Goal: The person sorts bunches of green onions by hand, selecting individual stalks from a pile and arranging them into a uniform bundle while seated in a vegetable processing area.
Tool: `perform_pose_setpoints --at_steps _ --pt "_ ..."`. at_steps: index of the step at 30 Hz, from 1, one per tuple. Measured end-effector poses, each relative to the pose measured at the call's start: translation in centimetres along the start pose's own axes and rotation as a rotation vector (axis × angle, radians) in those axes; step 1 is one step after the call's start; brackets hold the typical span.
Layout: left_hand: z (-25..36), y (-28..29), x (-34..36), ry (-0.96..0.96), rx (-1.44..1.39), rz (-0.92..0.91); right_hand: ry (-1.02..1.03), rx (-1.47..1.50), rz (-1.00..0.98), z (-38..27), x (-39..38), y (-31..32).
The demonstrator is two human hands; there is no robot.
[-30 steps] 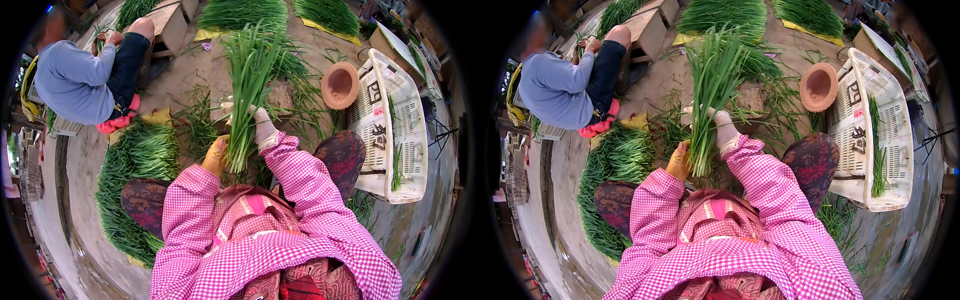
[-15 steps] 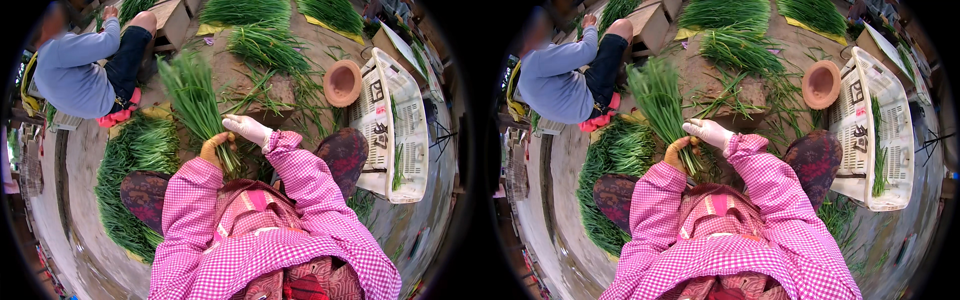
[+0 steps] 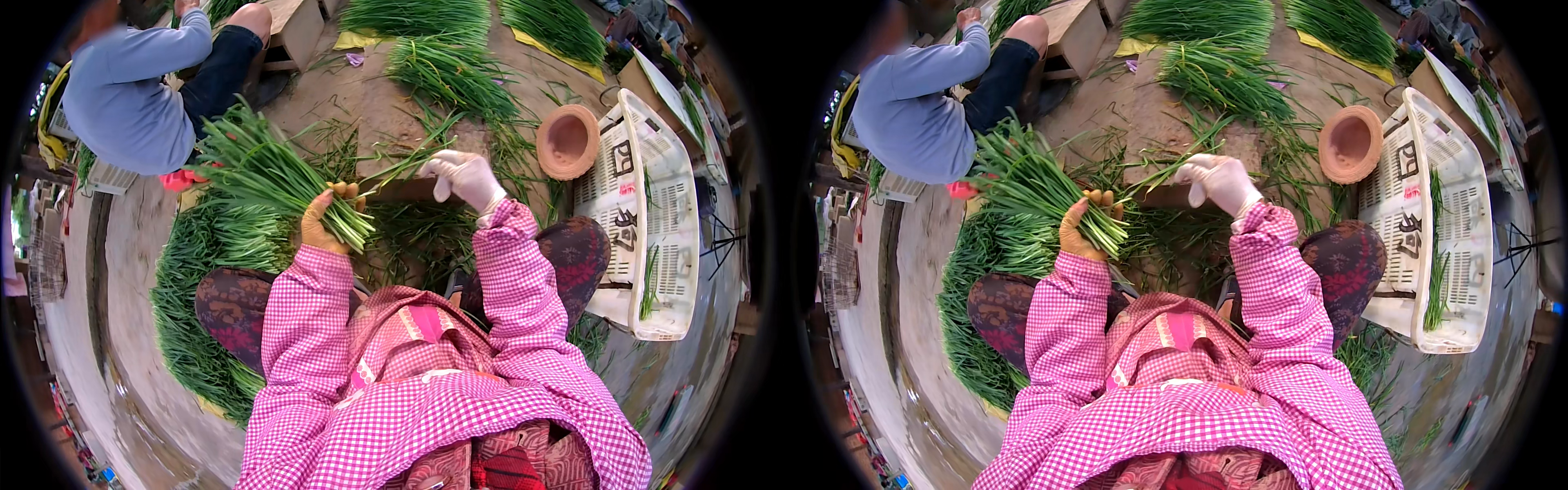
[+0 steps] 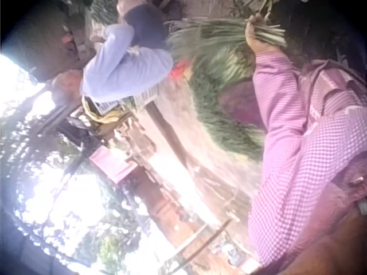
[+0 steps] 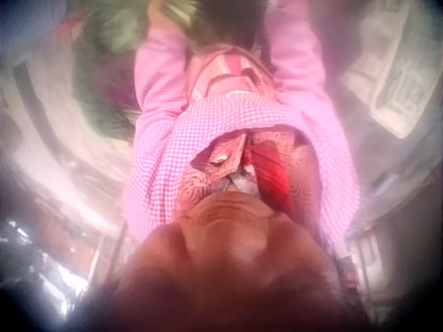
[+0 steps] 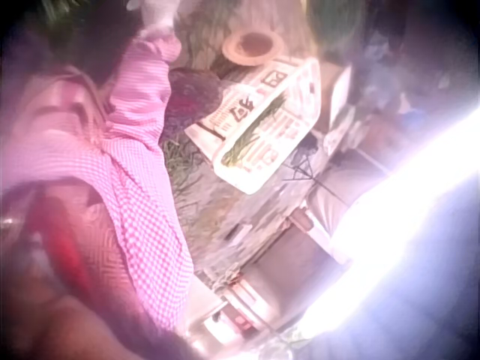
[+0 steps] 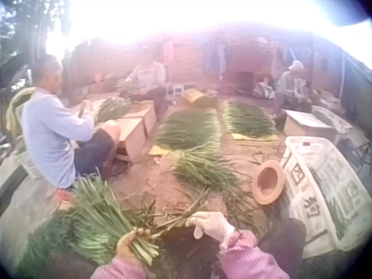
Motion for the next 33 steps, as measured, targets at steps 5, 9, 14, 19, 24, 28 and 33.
perform_pose_setpoints --at_steps 5,9,14,19,24,28,33 --pt "1.1 -0.2 0.0 -0.067 -0.046 0.086 0.066 -0.845 0.419 0.3 0.4 1.3" --pt "-0.4 0.3 0.3 0.006 0.036 0.003 0.383 -0.607 0.331 1.2 0.9 -2.2" --pt "-2.1 1.3 0.5 0.183 0.103 0.002 0.418 -0.4 0.035 -0.9 -1.3 -8.9" --pt "-1.7 0.9 0.5 0.111 0.064 0.048 0.109 0.173 -0.006 1.5 -0.8 -8.9" --pt "0.2 0.5 0.5 -0.047 -0.096 -0.018 0.07 0.491 -0.009 -0.4 -0.5 -4.8" --pt "0.8 0.4 0.5 -0.068 -0.131 0.026 -0.022 -0.45 0.206 1.4 0.4 -1.4" --pt "-0.1 1.2 1.2 -0.1 -0.043 0.166 0.625 -0.586 0.408 -0.4 -0.3 -3.8"
Point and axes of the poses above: each hand's wrist, its own x-axis towards the middle knuckle, its own y-axis out of the back of the hand, z = x × y, the point moved 2 cm from there along x, towards the middle knuckle, and after that the axes turned 6 degrees about z, right-handed, at the moved point
